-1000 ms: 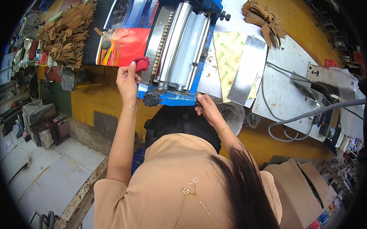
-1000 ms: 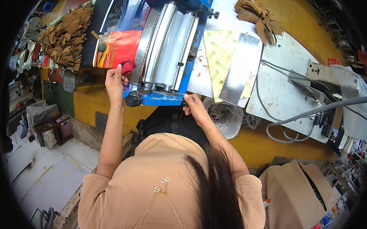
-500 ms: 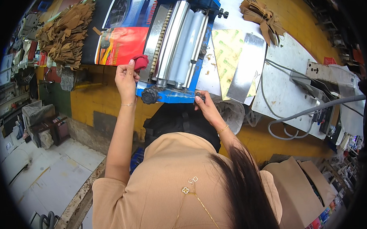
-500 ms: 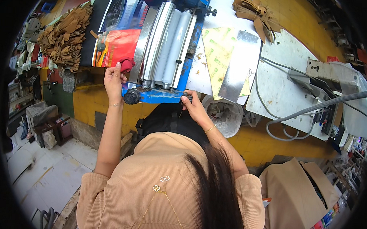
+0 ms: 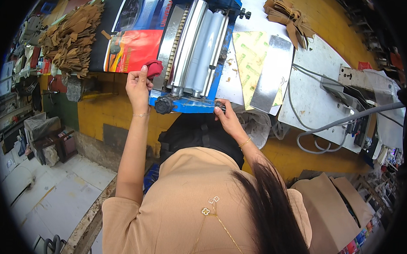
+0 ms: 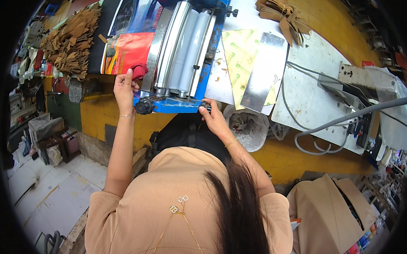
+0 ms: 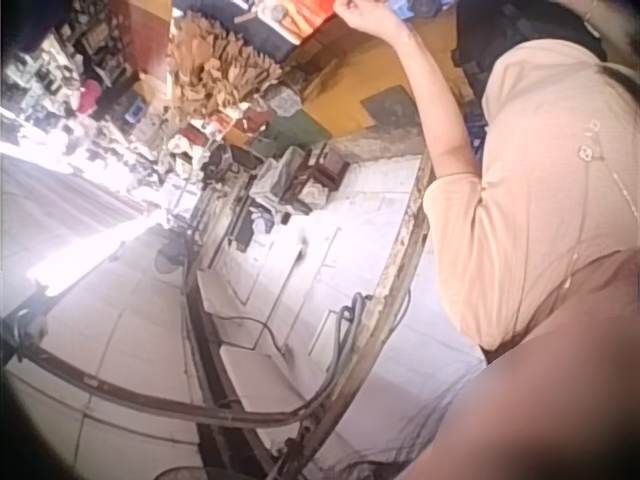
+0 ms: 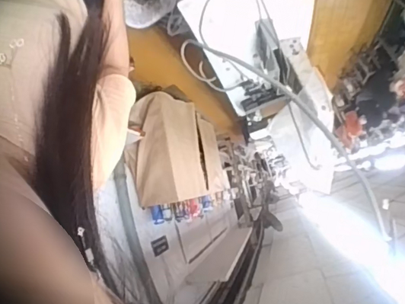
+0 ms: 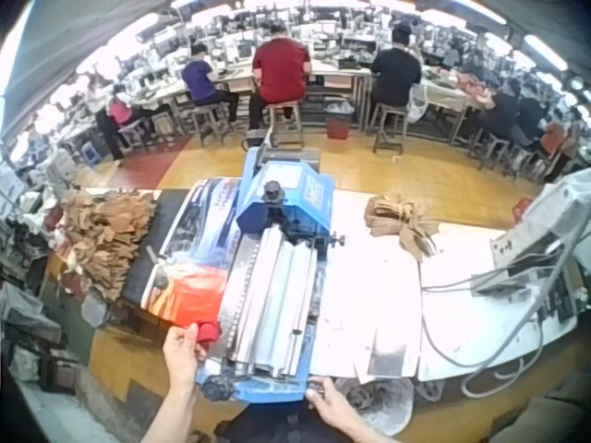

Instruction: The person stirs a white liquid in a small bowl, then wipes the laminator rollers with a red cloth. They adjust the machine knobs, feed a brown leather strip through the laminator, and inspect the output. The person repeats the process with another strip and places the finished pieces on the table.

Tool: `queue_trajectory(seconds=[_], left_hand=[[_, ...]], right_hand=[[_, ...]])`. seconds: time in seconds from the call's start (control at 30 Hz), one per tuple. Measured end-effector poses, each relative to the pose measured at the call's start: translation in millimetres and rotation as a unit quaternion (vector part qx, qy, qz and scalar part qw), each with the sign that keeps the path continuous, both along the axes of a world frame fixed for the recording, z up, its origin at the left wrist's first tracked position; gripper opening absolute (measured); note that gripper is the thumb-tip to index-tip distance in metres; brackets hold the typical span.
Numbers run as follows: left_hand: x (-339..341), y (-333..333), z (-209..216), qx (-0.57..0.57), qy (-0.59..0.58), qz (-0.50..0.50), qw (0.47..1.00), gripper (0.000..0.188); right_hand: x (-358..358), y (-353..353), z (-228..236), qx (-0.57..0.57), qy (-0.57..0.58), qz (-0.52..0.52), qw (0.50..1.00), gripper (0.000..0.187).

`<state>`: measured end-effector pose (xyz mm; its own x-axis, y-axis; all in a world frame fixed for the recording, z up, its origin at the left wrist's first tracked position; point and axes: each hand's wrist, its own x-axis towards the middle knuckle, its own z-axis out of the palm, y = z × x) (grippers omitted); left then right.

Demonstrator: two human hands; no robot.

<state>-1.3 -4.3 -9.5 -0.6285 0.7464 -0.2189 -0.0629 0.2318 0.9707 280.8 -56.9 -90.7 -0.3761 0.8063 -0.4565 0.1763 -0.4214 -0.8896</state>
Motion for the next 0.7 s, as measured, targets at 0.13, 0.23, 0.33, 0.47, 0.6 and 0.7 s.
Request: queue_trajectory(seconds=[0.13, 0.23, 0.33, 0.47, 0.6, 0.7], left_hand=[[0.0, 0.0, 0.5, -0.002, 0.002, -0.001, 1.000, 0.028], [0.4, 0.1, 1.6, -0.005, 0.000, 0.000, 1.000, 0.028], [0.6, 0.0, 2.0, -0.009, 0.006, 0.001, 1.000, 0.028], [-0.8, -0.8, 0.5, -0.014, 0.008, -0.001, 1.000, 0.028], [-3.0, -1.3, -1.2, -0.016, 0.005, -0.015, 1.000, 0.028], [-3.8, -1.1, -0.8, -0.019, 0.010, -0.027, 0.999, 0.028]], right_hand=[[-0.9, -0.3, -0.5, 0.005, -0.004, -0.001, 1.000, 0.039], [-0.3, -0.8, 0.0, 0.029, -0.011, 0.004, 1.000, 0.039], [0.5, -1.2, 0.4, 0.027, -0.011, 0.007, 1.000, 0.039], [1.1, -0.5, 1.1, 0.034, -0.015, 0.013, 0.999, 0.039], [3.6, 2.3, 8.8, 0.034, -0.043, 0.043, 0.998, 0.045], [10.4, 15.2, 19.4, 0.065, -0.073, 0.083, 0.992, 0.054]])
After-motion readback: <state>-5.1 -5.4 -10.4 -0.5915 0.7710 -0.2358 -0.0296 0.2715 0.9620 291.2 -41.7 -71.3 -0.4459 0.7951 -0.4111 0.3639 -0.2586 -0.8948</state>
